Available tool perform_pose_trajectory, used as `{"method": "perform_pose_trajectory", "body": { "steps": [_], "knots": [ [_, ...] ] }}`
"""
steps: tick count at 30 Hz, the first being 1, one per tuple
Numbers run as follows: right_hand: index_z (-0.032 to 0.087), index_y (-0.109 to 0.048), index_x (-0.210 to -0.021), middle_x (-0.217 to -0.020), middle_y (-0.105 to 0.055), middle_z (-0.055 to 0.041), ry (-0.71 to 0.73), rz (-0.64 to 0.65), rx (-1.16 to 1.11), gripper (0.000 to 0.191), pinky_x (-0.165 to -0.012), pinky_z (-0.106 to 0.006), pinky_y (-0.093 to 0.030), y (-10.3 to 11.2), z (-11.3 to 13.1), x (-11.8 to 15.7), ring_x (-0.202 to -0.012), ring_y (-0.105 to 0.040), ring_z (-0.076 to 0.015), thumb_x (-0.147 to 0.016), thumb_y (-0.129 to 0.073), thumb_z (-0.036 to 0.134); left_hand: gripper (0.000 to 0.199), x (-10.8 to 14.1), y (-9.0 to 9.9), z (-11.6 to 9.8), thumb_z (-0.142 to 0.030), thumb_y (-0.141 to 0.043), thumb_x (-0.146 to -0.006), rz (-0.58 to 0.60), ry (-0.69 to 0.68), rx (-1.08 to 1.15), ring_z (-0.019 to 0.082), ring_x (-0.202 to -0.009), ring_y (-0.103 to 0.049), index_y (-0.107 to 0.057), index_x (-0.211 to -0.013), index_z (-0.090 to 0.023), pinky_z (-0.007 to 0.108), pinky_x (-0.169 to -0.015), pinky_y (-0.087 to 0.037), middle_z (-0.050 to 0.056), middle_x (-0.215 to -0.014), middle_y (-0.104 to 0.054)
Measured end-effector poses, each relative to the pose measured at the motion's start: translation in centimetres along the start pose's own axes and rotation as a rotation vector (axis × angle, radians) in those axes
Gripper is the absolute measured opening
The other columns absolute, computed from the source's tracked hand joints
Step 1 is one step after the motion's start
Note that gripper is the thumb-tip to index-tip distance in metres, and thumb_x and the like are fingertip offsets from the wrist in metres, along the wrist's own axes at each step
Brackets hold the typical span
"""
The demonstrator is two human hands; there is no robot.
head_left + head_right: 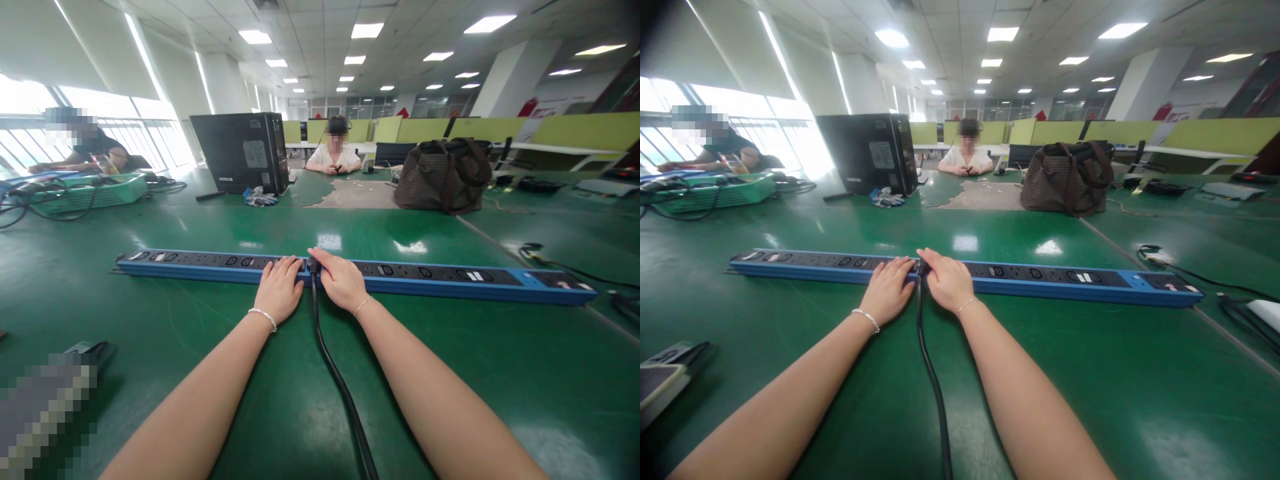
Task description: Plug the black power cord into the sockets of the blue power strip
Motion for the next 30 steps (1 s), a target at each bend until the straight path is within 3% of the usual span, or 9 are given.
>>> {"method": "perform_pose_trajectory", "body": {
  "steps": [3,7,14,20,30],
  "knots": [
    [0.031,-0.051,-0.127,-0.136,-0.049,0.0051,0.048,0.005,-0.004,0.044,-0.101,-0.034,-0.034,-0.3,0.1,-0.1,-0.121,-0.046,-0.0156,-0.084,-0.046,0.025,0.045,-0.1,-0.1,-0.1,-0.032,-0.04,-0.086,-0.011,0.014,0.006,0.023,-0.131,-0.037,-0.047,-0.129,-0.023,0.046,-0.11,-0.022,0.007,-0.139,-0.047],
    [0.027,-0.057,-0.12,-0.127,-0.058,-0.0002,0.022,-0.085,0.004,0.037,-0.102,-0.04,-0.031,-0.9,0.5,-0.4,-0.125,-0.042,-0.0195,-0.085,-0.048,0.026,0.043,-0.1,-0.2,-0.3,-0.031,-0.041,-0.084,-0.033,0.035,0.028,0.024,-0.13,-0.038,-0.05,-0.126,-0.023,0.047,-0.11,-0.021,0.008,-0.137,-0.048],
    [0.022,-0.062,-0.114,-0.119,-0.063,-0.004,0.018,-0.105,-0.059,0.032,-0.098,-0.037,-0.037,-1.0,0.5,-0.9,-0.111,-0.054,-0.0181,-0.084,-0.05,0.024,0.046,0.0,-0.3,-0.4,-0.028,-0.044,-0.082,-0.021,0.041,0.02,0.024,-0.131,-0.036,-0.049,-0.128,-0.022,0.046,-0.111,-0.019,0.007,-0.139,-0.046],
    [0.021,-0.061,-0.117,-0.122,-0.061,-0.0038,0.059,-0.092,-0.076,0.035,-0.098,-0.032,-0.04,-0.9,0.1,-0.9,-0.113,-0.053,-0.0154,-0.083,-0.049,0.021,0.047,0.0,-0.3,-0.4,-0.026,-0.045,-0.081,-0.022,0.035,0.012,0.024,-0.131,-0.036,-0.048,-0.128,-0.021,0.046,-0.111,-0.02,0.008,-0.139,-0.046],
    [0.021,-0.06,-0.116,-0.122,-0.061,-0.0041,0.066,-0.119,-0.066,0.036,-0.098,-0.033,-0.04,-1.0,0.3,-0.7,-0.113,-0.053,-0.0165,-0.084,-0.046,0.019,0.048,0.1,-0.3,-0.1,-0.025,-0.045,-0.079,-0.015,0.041,0.022,0.023,-0.131,-0.037,-0.047,-0.127,-0.02,0.045,-0.111,-0.02,0.008,-0.138,-0.047]
  ]
}}
Point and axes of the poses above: each hand's wrist, its own x-axis away from the middle knuckle, its own y-axis out of the back of the hand, z = x × y, the point moved 3 cm from there along -x, towards the middle knuckle
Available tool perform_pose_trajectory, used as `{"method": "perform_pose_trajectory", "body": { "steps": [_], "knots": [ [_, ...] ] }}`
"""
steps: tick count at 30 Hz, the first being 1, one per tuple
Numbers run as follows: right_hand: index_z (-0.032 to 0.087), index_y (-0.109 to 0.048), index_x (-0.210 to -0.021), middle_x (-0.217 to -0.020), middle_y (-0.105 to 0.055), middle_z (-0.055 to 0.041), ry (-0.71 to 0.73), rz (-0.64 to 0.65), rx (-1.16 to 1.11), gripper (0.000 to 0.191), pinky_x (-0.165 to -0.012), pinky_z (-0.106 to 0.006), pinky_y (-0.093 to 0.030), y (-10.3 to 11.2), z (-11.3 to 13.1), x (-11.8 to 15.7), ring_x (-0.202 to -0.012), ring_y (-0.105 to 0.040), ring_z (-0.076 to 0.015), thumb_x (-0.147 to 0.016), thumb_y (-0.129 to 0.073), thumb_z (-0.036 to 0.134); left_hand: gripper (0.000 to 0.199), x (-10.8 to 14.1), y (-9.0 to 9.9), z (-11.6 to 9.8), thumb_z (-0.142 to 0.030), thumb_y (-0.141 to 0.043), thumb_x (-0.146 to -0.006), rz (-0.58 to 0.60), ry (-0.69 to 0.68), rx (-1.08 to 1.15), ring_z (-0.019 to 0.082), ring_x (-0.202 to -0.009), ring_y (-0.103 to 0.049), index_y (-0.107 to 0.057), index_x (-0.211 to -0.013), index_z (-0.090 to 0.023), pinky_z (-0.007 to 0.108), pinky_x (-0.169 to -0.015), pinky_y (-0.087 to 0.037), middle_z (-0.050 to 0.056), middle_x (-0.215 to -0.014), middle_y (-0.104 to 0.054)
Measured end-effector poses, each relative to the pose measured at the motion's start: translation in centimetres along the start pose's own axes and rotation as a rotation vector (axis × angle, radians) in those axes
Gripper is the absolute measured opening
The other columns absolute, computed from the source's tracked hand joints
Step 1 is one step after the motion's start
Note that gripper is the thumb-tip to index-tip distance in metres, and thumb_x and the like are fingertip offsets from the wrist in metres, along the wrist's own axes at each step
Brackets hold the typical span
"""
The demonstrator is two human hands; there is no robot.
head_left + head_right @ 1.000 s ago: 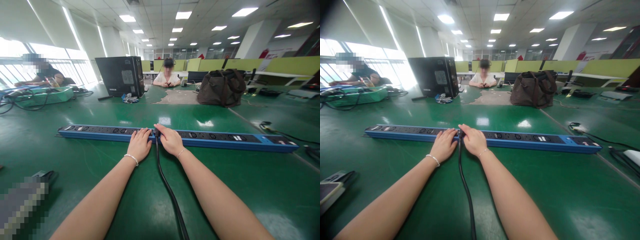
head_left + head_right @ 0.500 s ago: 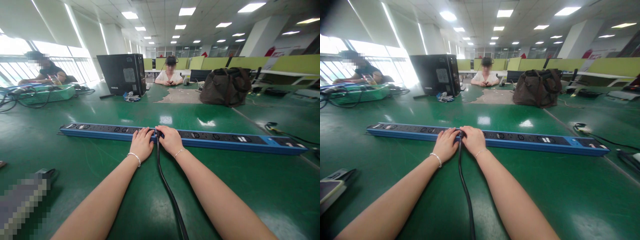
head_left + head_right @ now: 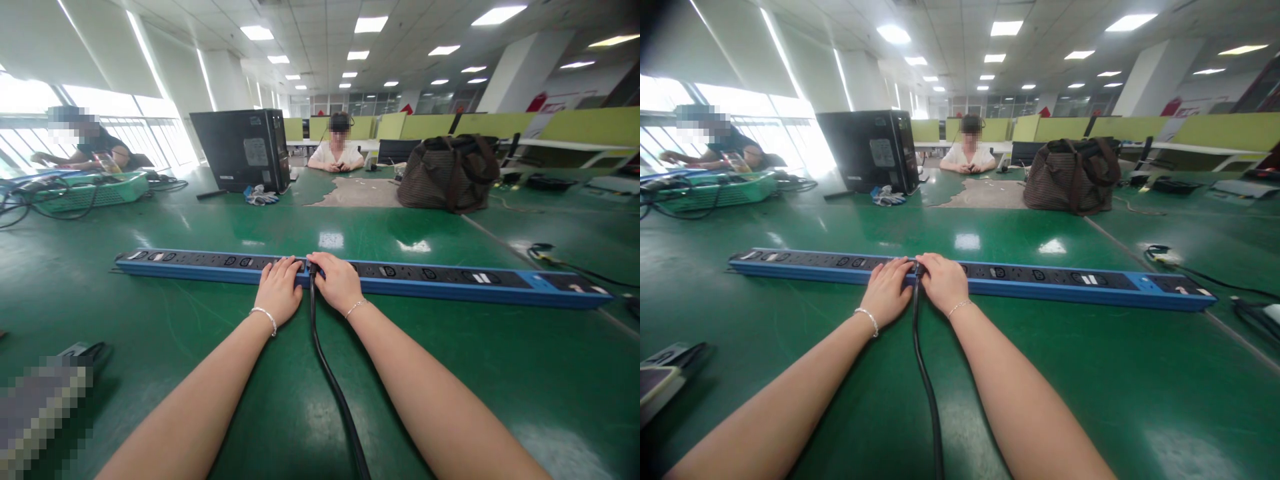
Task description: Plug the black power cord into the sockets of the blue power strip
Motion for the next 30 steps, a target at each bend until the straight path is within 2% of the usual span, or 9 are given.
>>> {"method": "perform_pose_trajectory", "body": {
  "steps": [11,15,19,21,26,30],
  "knots": [
    [0.021,-0.058,-0.119,-0.124,-0.059,-0.0053,0.013,0.012,0.051,0.036,-0.098,-0.034,-0.04,-0.4,-0.1,0.2,-0.115,-0.052,-0.0171,-0.086,-0.044,0.019,0.049,0.0,0.0,-0.1,-0.025,-0.045,-0.079,0.007,-0.002,-0.005,0.024,-0.13,-0.037,-0.048,-0.127,-0.02,0.046,-0.111,-0.02,0.008,-0.138,-0.047],
    [0.024,-0.057,-0.12,-0.126,-0.058,-0.004,-0.029,0.012,0.025,0.037,-0.098,-0.035,-0.041,-0.3,0.0,0.1,-0.114,-0.053,-0.0172,-0.087,-0.043,0.018,0.049,-0.1,0.1,-0.2,-0.024,-0.045,-0.079,0.007,-0.009,-0.003,0.024,-0.13,-0.037,-0.048,-0.127,-0.021,0.046,-0.11,-0.021,0.008,-0.139,-0.047],
    [0.025,-0.051,-0.126,-0.126,-0.057,-0.0043,-0.152,-0.198,-0.095,0.039,-0.097,-0.033,-0.042,1.4,-0.2,-0.3,-0.115,-0.052,-0.0166,-0.09,-0.038,0.026,0.049,-0.1,0.3,-0.2,-0.024,-0.046,-0.078,0.011,-0.003,0.002,0.024,-0.13,-0.037,-0.049,-0.127,-0.023,0.046,-0.11,-0.022,0.008,-0.138,-0.047],
    [0.024,-0.051,-0.126,-0.124,-0.057,-0.0051,-0.156,-0.274,-0.136,0.039,-0.098,-0.034,-0.042,2.4,-0.4,-0.5,-0.115,-0.051,-0.0171,-0.09,-0.038,0.029,0.049,-0.1,0.3,-0.2,-0.024,-0.046,-0.078,0.012,0.002,0.002,0.024,-0.13,-0.037,-0.049,-0.127,-0.023,0.046,-0.11,-0.022,0.007,-0.138,-0.047],
    [0.023,-0.054,-0.121,-0.119,-0.06,-0.0049,-0.113,-0.265,-0.142,0.035,-0.093,-0.033,-0.045,3.7,-1.7,-0.5,-0.108,-0.056,-0.0174,-0.088,-0.043,0.031,0.049,-0.1,0.4,-0.2,-0.024,-0.046,-0.078,0.009,-0.006,0.009,0.024,-0.13,-0.038,-0.049,-0.127,-0.022,0.046,-0.11,-0.022,0.007,-0.138,-0.047],
    [0.022,-0.057,-0.114,-0.109,-0.064,-0.0048,-0.146,-0.276,-0.098,0.033,-0.087,-0.032,-0.047,5.7,-3.1,0.0,-0.096,-0.06,-0.0172,-0.083,-0.05,0.03,0.049,-0.1,0.3,-0.1,-0.024,-0.045,-0.078,0.012,-0.004,0.003,0.024,-0.13,-0.038,-0.048,-0.127,-0.022,0.045,-0.11,-0.023,0.007,-0.138,-0.047]
  ]
}}
Point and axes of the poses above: each hand's wrist, its own x-axis away from the middle knuckle, its own y-axis out of the back of the hand, z = x × y, the point moved 3 cm from there along -x, towards the middle knuckle
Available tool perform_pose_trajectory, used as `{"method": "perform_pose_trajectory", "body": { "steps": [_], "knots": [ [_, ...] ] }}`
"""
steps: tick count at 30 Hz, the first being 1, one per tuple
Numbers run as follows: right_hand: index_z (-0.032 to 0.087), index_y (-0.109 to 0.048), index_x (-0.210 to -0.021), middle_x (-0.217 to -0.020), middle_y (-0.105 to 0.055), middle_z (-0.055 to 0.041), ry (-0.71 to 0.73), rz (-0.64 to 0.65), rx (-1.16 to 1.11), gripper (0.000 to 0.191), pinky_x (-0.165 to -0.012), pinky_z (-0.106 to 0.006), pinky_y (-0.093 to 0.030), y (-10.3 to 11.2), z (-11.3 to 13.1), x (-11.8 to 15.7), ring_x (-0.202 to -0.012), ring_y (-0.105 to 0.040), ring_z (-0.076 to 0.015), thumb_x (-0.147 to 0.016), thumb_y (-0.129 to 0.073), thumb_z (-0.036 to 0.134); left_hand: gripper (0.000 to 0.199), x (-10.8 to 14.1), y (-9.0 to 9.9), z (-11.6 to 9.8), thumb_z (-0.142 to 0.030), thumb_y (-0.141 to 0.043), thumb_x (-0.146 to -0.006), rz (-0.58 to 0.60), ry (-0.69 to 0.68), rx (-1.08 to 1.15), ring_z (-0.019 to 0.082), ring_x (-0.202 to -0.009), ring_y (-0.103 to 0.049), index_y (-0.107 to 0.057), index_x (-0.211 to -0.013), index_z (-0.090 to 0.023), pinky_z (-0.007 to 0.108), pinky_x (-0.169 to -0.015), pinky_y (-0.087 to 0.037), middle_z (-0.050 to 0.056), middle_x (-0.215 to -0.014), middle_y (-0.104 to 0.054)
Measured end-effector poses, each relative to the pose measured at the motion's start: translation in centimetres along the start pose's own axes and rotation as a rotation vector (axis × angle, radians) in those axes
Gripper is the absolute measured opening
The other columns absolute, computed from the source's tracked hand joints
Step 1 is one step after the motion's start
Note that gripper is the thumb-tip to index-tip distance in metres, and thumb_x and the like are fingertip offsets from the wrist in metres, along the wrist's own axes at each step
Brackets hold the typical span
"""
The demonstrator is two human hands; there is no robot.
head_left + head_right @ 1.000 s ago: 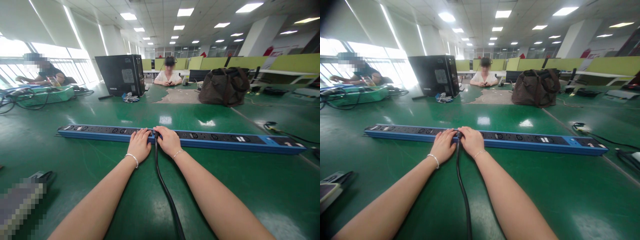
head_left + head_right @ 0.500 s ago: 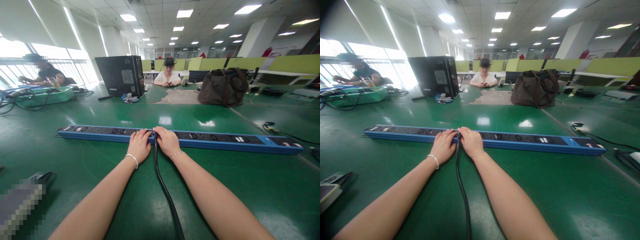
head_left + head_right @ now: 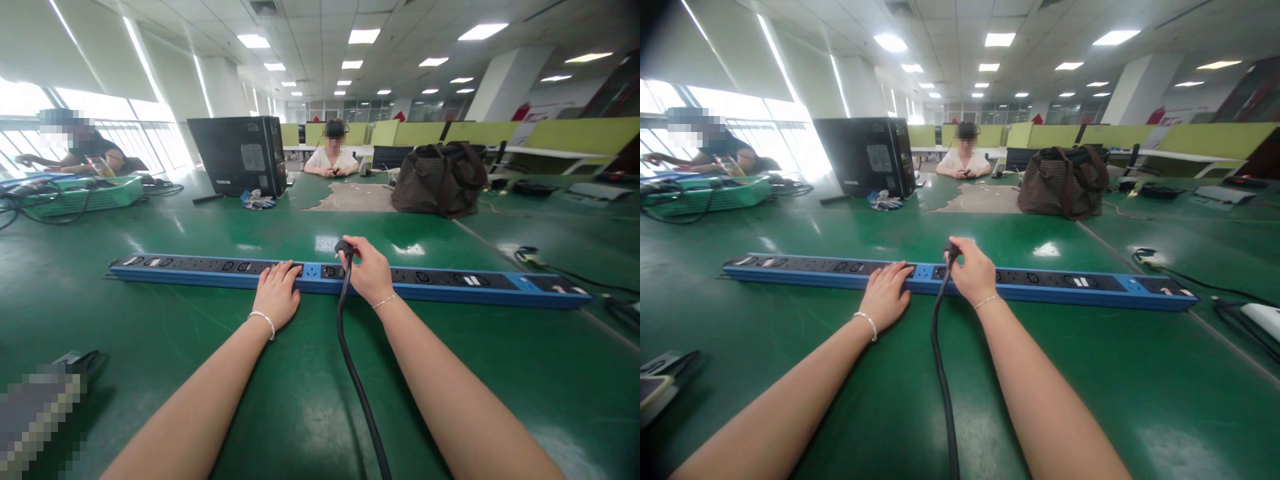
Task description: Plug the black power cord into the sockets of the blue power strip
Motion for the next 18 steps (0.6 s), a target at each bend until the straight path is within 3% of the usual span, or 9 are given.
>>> {"method": "perform_pose_trajectory", "body": {
  "steps": [5,8,12,18],
  "knots": [
    [0.022,-0.061,-0.105,-0.099,-0.067,-0.0047,0.005,0.081,0.08,0.028,-0.08,-0.033,-0.05,3.6,-2.6,0.9,-0.086,-0.063,-0.0179,-0.079,-0.055,0.032,0.048,0.0,-0.1,0.1,-0.024,-0.044,-0.079,0.004,0.001,0.001,0.024,-0.13,-0.038,-0.049,-0.127,-0.022,0.045,-0.11,-0.023,0.007,-0.139,-0.047],
    [0.023,-0.059,-0.107,-0.102,-0.066,-0.0052,-0.038,0.098,0.066,0.029,-0.082,-0.035,-0.049,4.8,-4.6,2.3,-0.091,-0.063,-0.0186,-0.08,-0.055,0.032,0.048,0.0,-0.1,0.1,-0.025,-0.045,-0.079,-0.004,0.003,-0.007,0.024,-0.129,-0.039,-0.049,-0.126,-0.023,0.045,-0.11,-0.023,0.006,-0.138,-0.048],
    [0.022,-0.057,-0.109,-0.103,-0.067,-0.0062,-0.09,0.12,0.049,0.029,-0.082,-0.035,-0.05,4.6,-5.9,3.4,-0.091,-0.064,-0.0192,-0.082,-0.053,0.03,0.048,0.0,-0.2,0.1,-0.024,-0.044,-0.079,-0.002,-0.003,-0.015,0.023,-0.129,-0.039,-0.049,-0.126,-0.022,0.045,-0.11,-0.023,0.006,-0.138,-0.047],
    [0.021,-0.058,-0.11,-0.102,-0.068,-0.0065,-0.008,0.126,0.098,0.028,-0.08,-0.036,-0.051,3.7,-5.3,3.1,-0.089,-0.064,-0.0199,-0.083,-0.052,0.027,0.048,0.0,-0.4,0.3,-0.025,-0.044,-0.079,0.001,-0.01,-0.027,0.022,-0.129,-0.039,-0.047,-0.128,-0.023,0.045,-0.11,-0.024,0.005,-0.139,-0.047]
  ]
}}
Point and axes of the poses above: each hand's wrist, its own x-axis away from the middle knuckle, its own y-axis out of the back of the hand, z = x × y, the point moved 3 cm from there along -x, towards the middle knuckle
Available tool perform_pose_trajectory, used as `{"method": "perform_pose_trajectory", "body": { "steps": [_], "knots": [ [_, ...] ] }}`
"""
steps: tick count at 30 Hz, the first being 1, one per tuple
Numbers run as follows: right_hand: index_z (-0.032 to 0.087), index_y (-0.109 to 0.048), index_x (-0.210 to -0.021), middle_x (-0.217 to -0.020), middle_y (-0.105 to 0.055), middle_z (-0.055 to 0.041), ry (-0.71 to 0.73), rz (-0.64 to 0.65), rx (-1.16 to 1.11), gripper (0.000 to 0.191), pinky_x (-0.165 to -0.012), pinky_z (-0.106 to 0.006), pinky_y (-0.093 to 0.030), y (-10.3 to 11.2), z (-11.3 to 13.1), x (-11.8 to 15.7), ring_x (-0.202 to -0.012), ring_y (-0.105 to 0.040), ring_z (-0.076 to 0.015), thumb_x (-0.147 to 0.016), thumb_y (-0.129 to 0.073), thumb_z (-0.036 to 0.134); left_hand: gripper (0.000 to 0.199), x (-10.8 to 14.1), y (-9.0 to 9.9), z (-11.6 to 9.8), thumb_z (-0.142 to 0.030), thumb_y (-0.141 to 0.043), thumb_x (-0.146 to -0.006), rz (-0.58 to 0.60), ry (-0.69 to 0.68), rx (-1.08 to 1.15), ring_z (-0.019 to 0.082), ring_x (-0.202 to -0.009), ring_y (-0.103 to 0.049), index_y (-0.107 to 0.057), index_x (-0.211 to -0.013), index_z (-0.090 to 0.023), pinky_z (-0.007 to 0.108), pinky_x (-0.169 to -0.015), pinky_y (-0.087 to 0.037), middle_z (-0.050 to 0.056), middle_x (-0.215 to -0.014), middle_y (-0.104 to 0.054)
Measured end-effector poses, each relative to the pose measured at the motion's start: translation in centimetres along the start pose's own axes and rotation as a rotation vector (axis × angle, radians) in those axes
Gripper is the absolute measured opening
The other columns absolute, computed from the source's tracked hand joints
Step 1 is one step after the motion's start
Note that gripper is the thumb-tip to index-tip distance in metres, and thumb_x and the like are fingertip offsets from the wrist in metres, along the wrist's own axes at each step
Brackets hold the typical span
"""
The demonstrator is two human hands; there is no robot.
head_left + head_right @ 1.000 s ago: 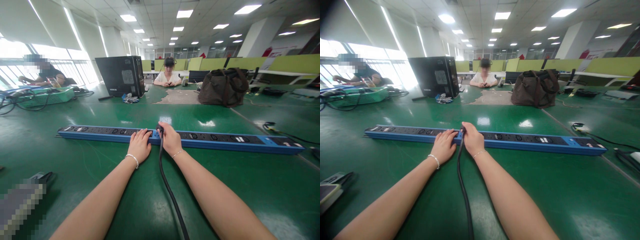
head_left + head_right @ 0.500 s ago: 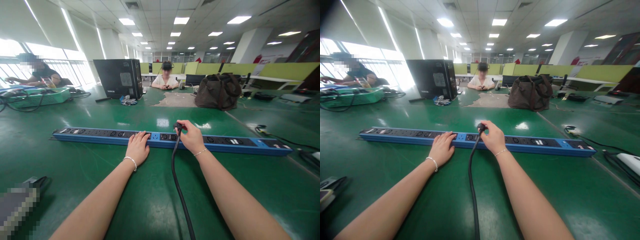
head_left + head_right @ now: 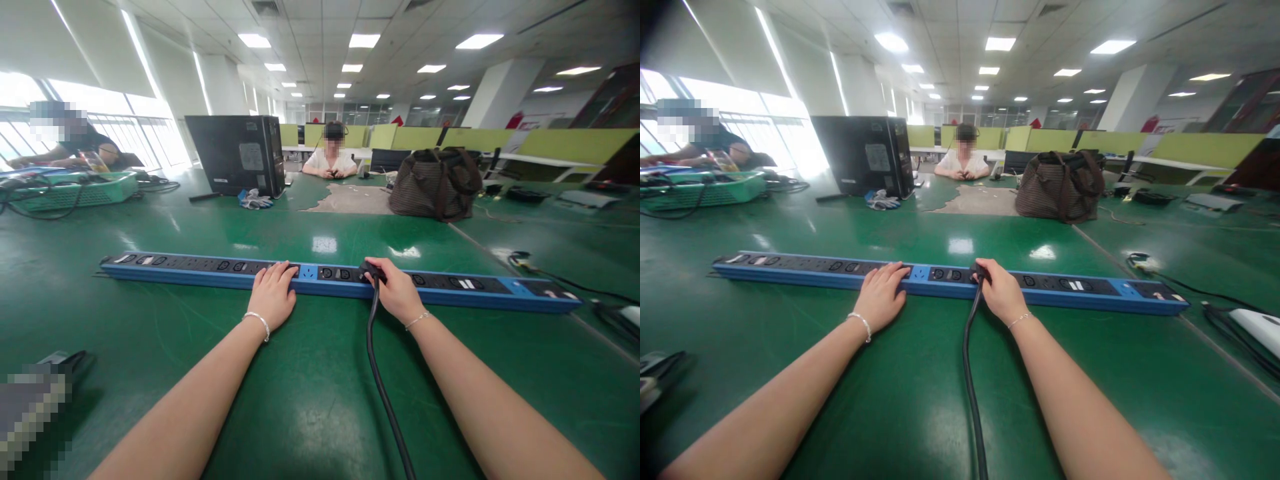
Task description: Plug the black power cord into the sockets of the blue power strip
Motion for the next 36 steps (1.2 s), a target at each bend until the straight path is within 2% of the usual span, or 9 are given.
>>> {"method": "perform_pose_trajectory", "body": {
  "steps": [6,14,22,32,36],
  "knots": [
    [0.02,-0.059,-0.111,-0.112,-0.065,-0.0083,0.092,-0.009,0.063,0.028,-0.09,-0.04,-0.049,-0.3,-0.1,0.0,-0.102,-0.061,-0.022,-0.084,-0.05,0.024,0.047,-0.1,0.1,0.0,-0.025,-0.044,-0.08,0.004,0.009,-0.002,0.021,-0.129,-0.039,-0.048,-0.127,-0.024,0.044,-0.11,-0.024,0.004,-0.139,-0.047],
    [0.02,-0.061,-0.11,-0.113,-0.066,-0.006,0.188,0.002,0.077,0.031,-0.096,-0.037,-0.048,-0.8,-0.3,0.1,-0.105,-0.061,-0.019,-0.082,-0.049,0.017,0.048,-0.1,0.2,-0.1,-0.025,-0.045,-0.079,0.01,0.01,0.01,0.022,-0.129,-0.039,-0.048,-0.127,-0.024,0.044,-0.11,-0.024,0.005,-0.138,-0.047],
    [0.022,-0.062,-0.111,-0.115,-0.065,-0.0045,0.166,-0.035,0.091,0.031,-0.096,-0.036,-0.048,-1.2,-0.3,0.8,-0.105,-0.061,-0.0181,-0.083,-0.049,0.017,0.048,0.0,0.2,-0.1,-0.025,-0.044,-0.079,0.008,-0.001,-0.003,0.022,-0.129,-0.039,-0.048,-0.128,-0.022,0.045,-0.11,-0.024,0.006,-0.139,-0.047],
    [0.021,-0.061,-0.111,-0.115,-0.065,-0.0047,0.131,-0.005,0.233,0.031,-0.091,-0.036,-0.051,-1.1,0.5,0.9,-0.102,-0.062,-0.021,-0.082,-0.05,0.017,0.049,0.1,0.1,-0.2,-0.025,-0.044,-0.079,0.009,0.012,-0.013,0.023,-0.13,-0.038,-0.047,-0.128,-0.022,0.046,-0.11,-0.024,0.006,-0.139,-0.046],
    [0.02,-0.06,-0.11,-0.115,-0.065,-0.0054,0.143,-0.034,0.268,0.029,-0.089,-0.035,-0.051,-1.2,0.9,1.0,-0.1,-0.063,-0.0211,-0.082,-0.05,0.02,0.049,0.0,0.1,-0.3,-0.025,-0.044,-0.08,0.009,0.009,-0.014,0.023,-0.13,-0.037,-0.047,-0.128,-0.022,0.046,-0.11,-0.023,0.006,-0.139,-0.046]
  ]
}}
Point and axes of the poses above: each hand's wrist, its own x-axis away from the middle knuckle, its own y-axis out of the back of the hand, z = x × y, the point moved 3 cm from there along -x, towards the middle knuckle
